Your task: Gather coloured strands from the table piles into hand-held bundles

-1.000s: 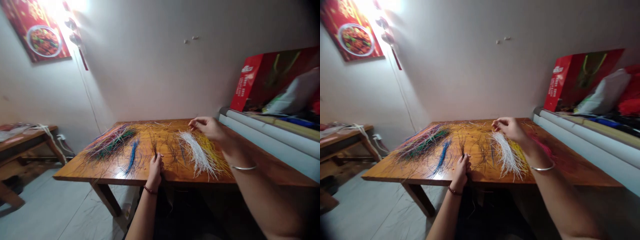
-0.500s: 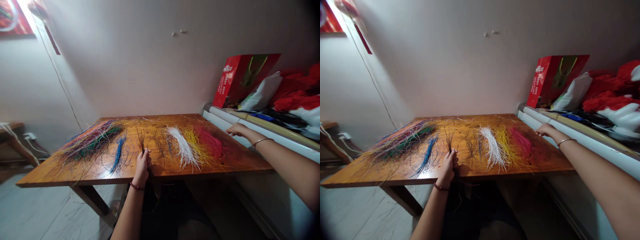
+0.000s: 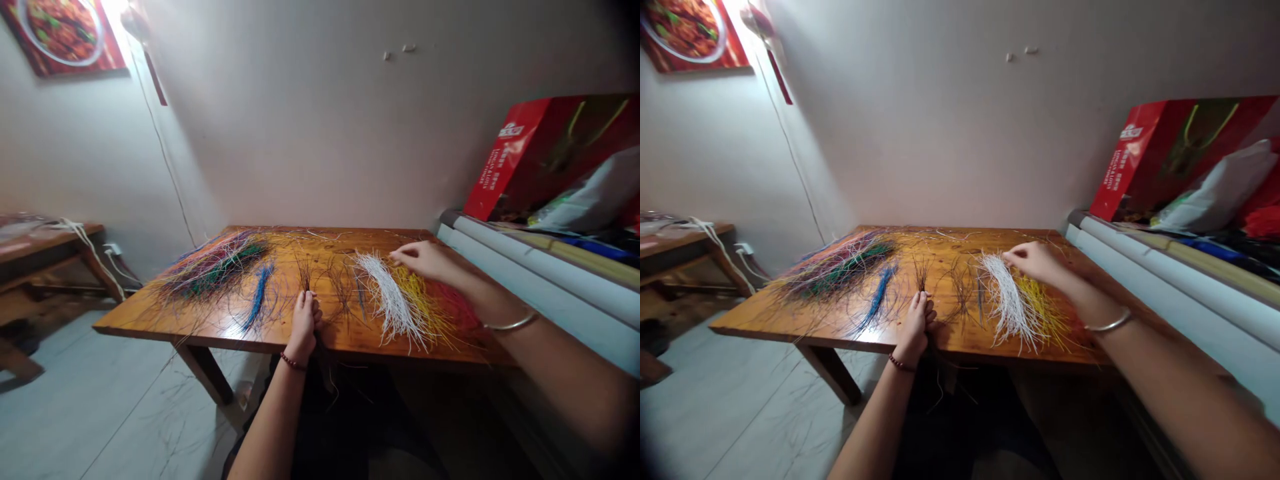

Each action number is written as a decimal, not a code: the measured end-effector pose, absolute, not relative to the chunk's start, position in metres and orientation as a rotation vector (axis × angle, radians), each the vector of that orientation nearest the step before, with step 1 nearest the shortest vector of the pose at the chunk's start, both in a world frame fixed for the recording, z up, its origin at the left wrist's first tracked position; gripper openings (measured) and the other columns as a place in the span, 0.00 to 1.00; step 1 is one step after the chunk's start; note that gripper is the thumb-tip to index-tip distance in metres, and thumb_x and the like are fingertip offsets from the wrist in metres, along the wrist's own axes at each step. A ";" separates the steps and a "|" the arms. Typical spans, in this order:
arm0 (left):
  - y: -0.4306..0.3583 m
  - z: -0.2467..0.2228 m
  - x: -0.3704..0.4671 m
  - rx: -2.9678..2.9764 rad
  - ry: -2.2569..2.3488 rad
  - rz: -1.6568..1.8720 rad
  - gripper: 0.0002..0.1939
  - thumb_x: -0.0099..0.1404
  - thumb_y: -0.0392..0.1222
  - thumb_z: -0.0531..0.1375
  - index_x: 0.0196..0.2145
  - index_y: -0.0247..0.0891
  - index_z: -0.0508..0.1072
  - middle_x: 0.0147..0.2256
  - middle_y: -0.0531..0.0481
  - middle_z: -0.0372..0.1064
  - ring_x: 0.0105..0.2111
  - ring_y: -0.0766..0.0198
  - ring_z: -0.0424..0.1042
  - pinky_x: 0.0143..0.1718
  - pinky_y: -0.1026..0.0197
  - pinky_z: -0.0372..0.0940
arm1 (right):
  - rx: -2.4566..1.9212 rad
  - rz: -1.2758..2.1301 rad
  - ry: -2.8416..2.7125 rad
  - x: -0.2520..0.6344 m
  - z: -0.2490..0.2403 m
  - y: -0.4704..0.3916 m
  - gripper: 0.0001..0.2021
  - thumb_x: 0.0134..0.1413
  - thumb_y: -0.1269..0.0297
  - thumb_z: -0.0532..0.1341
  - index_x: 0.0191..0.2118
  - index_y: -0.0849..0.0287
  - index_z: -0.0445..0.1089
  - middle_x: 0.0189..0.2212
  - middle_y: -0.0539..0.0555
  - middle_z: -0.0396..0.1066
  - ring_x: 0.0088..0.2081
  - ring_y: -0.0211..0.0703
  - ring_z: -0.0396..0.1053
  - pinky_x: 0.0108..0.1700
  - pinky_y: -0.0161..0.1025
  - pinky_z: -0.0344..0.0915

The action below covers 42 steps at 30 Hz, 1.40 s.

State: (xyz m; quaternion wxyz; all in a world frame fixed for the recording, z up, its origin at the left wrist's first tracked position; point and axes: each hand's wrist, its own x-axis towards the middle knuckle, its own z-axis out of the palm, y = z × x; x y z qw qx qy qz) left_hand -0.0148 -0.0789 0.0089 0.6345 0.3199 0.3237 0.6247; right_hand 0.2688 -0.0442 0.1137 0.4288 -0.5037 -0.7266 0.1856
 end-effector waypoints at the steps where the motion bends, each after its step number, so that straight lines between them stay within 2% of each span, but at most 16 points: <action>1: -0.079 0.009 -0.015 0.741 0.754 1.433 0.20 0.50 0.55 0.62 0.32 0.39 0.62 0.18 0.62 0.40 0.13 0.78 0.40 0.13 0.73 0.35 | -1.263 0.569 -1.875 0.235 0.112 -0.048 0.15 0.48 0.51 0.61 0.28 0.59 0.74 0.24 0.56 0.71 0.19 0.39 0.64 0.21 0.36 0.55; 5: -0.081 0.008 -0.014 0.814 0.803 1.441 0.20 0.50 0.53 0.63 0.34 0.38 0.65 0.18 0.62 0.40 0.13 0.77 0.40 0.12 0.72 0.36 | -1.132 0.889 -2.015 0.133 0.091 -0.047 0.19 0.47 0.47 0.60 0.29 0.61 0.74 0.26 0.56 0.72 0.22 0.39 0.66 0.22 0.34 0.58; 10: -0.082 0.009 -0.015 0.831 0.825 1.430 0.23 0.49 0.55 0.62 0.37 0.36 0.68 0.18 0.62 0.40 0.13 0.77 0.40 0.12 0.71 0.36 | -0.965 1.157 -1.869 0.097 0.055 -0.020 0.22 0.44 0.46 0.62 0.28 0.65 0.71 0.23 0.56 0.70 0.23 0.36 0.64 0.22 0.31 0.57; 13: -0.082 0.009 -0.014 0.812 0.817 1.425 0.23 0.50 0.55 0.62 0.37 0.35 0.68 0.18 0.62 0.41 0.14 0.77 0.41 0.12 0.72 0.36 | -0.848 1.173 -1.799 0.098 0.040 -0.010 0.22 0.44 0.45 0.61 0.27 0.64 0.70 0.23 0.55 0.70 0.22 0.34 0.63 0.22 0.31 0.57; 17: -0.080 0.007 -0.014 0.695 0.748 1.443 0.20 0.52 0.58 0.59 0.31 0.37 0.65 0.18 0.61 0.41 0.14 0.78 0.40 0.13 0.72 0.36 | -0.801 1.098 -1.816 0.102 0.034 -0.007 0.20 0.46 0.47 0.60 0.27 0.63 0.70 0.25 0.54 0.69 0.21 0.33 0.61 0.23 0.32 0.58; 21: -0.078 0.006 -0.013 0.729 0.802 1.470 0.20 0.53 0.57 0.58 0.32 0.36 0.65 0.17 0.62 0.40 0.13 0.77 0.39 0.13 0.72 0.34 | -0.821 1.138 -1.800 0.104 0.032 -0.005 0.19 0.47 0.48 0.59 0.30 0.63 0.71 0.24 0.54 0.69 0.21 0.34 0.62 0.22 0.31 0.57; 25: -0.077 0.005 -0.012 0.747 0.837 1.519 0.19 0.52 0.54 0.61 0.31 0.38 0.63 0.18 0.62 0.40 0.14 0.78 0.40 0.13 0.72 0.35 | -0.915 1.317 -1.679 0.107 0.031 -0.003 0.22 0.49 0.46 0.56 0.33 0.64 0.72 0.31 0.59 0.73 0.22 0.35 0.66 0.21 0.31 0.57; 28: -0.077 0.005 -0.011 0.759 0.846 1.524 0.18 0.51 0.52 0.62 0.30 0.38 0.61 0.18 0.62 0.42 0.14 0.78 0.42 0.14 0.72 0.35 | -0.928 1.338 -1.703 0.108 0.032 -0.005 0.22 0.49 0.46 0.57 0.32 0.64 0.73 0.32 0.60 0.73 0.22 0.35 0.67 0.21 0.31 0.58; 33: -0.082 0.008 -0.010 0.801 0.871 1.536 0.19 0.50 0.52 0.63 0.30 0.39 0.60 0.18 0.62 0.43 0.14 0.78 0.43 0.14 0.72 0.36 | -0.871 1.251 -1.804 0.106 0.032 -0.008 0.17 0.43 0.52 0.63 0.30 0.64 0.72 0.27 0.56 0.72 0.22 0.35 0.65 0.21 0.30 0.57; 42: -0.079 0.005 -0.012 0.793 0.840 1.522 0.18 0.52 0.54 0.61 0.31 0.39 0.61 0.18 0.62 0.40 0.14 0.77 0.40 0.14 0.71 0.34 | -0.819 1.285 -1.726 0.102 0.024 -0.002 0.10 0.42 0.59 0.60 0.26 0.62 0.68 0.22 0.51 0.67 0.19 0.32 0.62 0.20 0.29 0.53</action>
